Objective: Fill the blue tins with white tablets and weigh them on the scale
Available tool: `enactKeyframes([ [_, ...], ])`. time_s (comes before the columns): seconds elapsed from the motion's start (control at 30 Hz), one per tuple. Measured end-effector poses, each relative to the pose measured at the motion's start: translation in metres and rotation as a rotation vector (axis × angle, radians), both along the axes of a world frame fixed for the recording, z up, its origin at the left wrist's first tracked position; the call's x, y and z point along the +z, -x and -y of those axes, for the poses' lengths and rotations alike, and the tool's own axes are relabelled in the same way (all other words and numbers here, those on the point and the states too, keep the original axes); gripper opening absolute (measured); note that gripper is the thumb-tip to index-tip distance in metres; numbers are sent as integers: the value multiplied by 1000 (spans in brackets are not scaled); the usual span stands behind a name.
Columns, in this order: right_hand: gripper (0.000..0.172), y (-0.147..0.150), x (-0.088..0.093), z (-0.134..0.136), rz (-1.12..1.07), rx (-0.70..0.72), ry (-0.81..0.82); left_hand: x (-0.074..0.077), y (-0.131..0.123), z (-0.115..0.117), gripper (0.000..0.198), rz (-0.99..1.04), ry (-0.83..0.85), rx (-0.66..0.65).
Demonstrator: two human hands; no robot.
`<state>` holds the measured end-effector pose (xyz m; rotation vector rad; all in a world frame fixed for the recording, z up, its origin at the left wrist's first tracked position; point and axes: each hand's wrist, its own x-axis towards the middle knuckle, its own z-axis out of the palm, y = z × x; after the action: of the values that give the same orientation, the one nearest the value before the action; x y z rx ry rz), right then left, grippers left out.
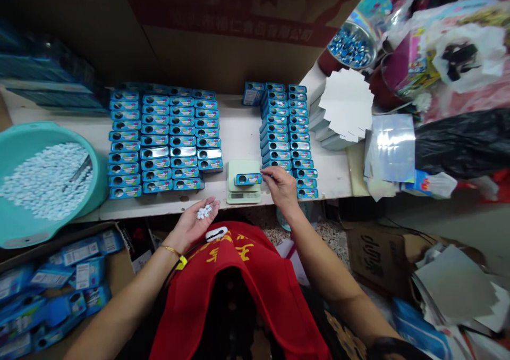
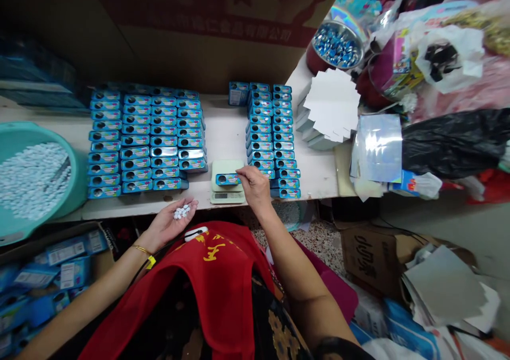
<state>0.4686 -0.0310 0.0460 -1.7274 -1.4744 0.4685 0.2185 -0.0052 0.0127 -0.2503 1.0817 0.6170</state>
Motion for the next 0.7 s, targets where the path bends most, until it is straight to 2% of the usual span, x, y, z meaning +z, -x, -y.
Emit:
enactKeyframes([
  [0.17, 15, 28, 3, 0, -48, 90, -12, 3, -3, 3, 15, 25, -11, -49],
  [0.3, 16, 58, 9, 1, -80, 353, 32, 3, -11, 4, 20, 114, -76, -152],
  [0.37, 27, 58, 7, 2, 34, 386, 77, 4, -13, 4, 20, 155, -99, -204],
  [0.47, 47, 38, -5, 0, 354, 259, 215, 5, -7, 4, 14, 186, -124, -260],
  [0.53, 45, 25, -15, -2, 500, 241, 321, 5, 3, 4, 11, 175, -140, -248],
  [0.6, 40, 22, -21, -7, 556, 294, 359, 4, 16, 5, 10, 142, -135, -215],
  [0.7, 38, 41, -24, -20, 575, 371, 322, 0, 34, 8, 10, 88, -115, -161],
])
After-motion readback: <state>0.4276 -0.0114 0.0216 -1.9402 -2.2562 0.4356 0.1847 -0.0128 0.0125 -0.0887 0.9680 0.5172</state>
